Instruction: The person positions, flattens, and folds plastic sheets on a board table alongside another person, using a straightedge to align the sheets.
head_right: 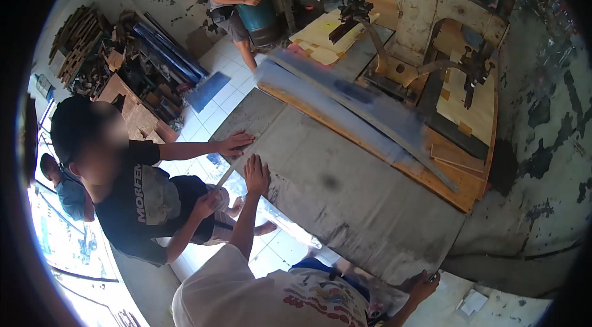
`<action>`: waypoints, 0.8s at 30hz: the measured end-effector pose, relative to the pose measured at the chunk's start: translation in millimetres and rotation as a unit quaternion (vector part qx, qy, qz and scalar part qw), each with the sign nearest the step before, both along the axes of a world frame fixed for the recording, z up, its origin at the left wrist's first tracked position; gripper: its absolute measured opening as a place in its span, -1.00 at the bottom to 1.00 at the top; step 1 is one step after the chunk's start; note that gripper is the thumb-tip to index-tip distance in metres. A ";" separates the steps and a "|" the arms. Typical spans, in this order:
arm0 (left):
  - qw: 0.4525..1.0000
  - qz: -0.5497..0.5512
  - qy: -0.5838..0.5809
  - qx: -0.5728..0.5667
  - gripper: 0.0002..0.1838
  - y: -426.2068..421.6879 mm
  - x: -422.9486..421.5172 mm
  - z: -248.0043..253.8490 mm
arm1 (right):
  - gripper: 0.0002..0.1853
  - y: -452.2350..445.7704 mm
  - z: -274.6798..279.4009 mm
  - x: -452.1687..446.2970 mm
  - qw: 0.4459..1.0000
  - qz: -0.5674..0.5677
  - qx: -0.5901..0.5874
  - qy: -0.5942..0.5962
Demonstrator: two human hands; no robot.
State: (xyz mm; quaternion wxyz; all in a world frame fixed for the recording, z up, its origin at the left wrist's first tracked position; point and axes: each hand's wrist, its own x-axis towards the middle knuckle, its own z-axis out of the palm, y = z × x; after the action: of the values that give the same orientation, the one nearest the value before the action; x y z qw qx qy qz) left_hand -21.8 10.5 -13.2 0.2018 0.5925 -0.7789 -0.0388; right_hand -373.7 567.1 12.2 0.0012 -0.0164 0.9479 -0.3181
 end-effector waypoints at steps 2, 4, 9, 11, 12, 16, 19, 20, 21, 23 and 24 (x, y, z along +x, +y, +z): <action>1.000 0.006 -0.016 -0.011 -0.42 -3.1 0.3 -2.0 | -0.45 10.1 -18.0 -12.5 0.989 0.010 0.135 0.060; 1.000 0.013 -0.016 -0.013 -0.42 0.0 -2.6 -7.4 | -0.46 -14.9 -1.5 -48.9 0.969 0.095 0.115 0.197; 0.999 0.006 -0.029 -0.041 -0.43 3.5 -2.0 -2.7 | -0.62 -226.1 57.9 -145.9 0.895 0.380 -0.008 0.233; 0.998 -0.002 -0.033 -0.051 -0.42 2.7 -2.2 0.0 | -0.59 -293.8 68.2 -155.5 0.849 0.470 0.015 0.241; 0.999 -0.004 -0.023 -0.040 -0.41 2.9 -2.8 -0.4 | -0.58 -316.9 70.4 -159.1 0.844 0.493 0.068 0.201; 1.000 0.006 -0.006 -0.023 -0.40 1.0 -6.5 1.5 | -0.63 -349.2 27.4 -182.3 0.830 0.451 0.163 0.285; 1.000 0.017 -0.008 -0.010 -0.40 2.5 -5.4 3.9 | -0.73 -359.4 57.3 -180.9 0.831 0.484 0.185 0.204; 1.000 0.018 0.002 -0.013 -0.41 1.9 -5.6 4.4 | -0.74 -365.5 69.0 -175.5 0.850 0.483 0.112 0.178; 1.000 0.018 0.004 -0.022 -0.42 1.2 -5.6 4.1 | -0.74 -373.9 78.7 -173.4 0.865 0.477 0.042 0.148; 0.999 0.016 0.017 -0.033 -0.44 3.6 -7.6 11.2 | -0.73 -398.2 97.0 -179.0 0.849 0.512 0.050 0.122; 0.999 0.017 0.017 -0.036 -0.44 6.1 -6.4 10.0 | -0.73 -406.0 100.0 -179.1 0.842 0.525 0.059 0.105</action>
State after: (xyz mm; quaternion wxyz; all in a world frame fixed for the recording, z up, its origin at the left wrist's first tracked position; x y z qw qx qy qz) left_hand -28.2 16.5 -3.2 0.2368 0.5971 -0.7662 -0.0180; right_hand -552.9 161.1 112.2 0.0696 -0.5452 0.8086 -0.2101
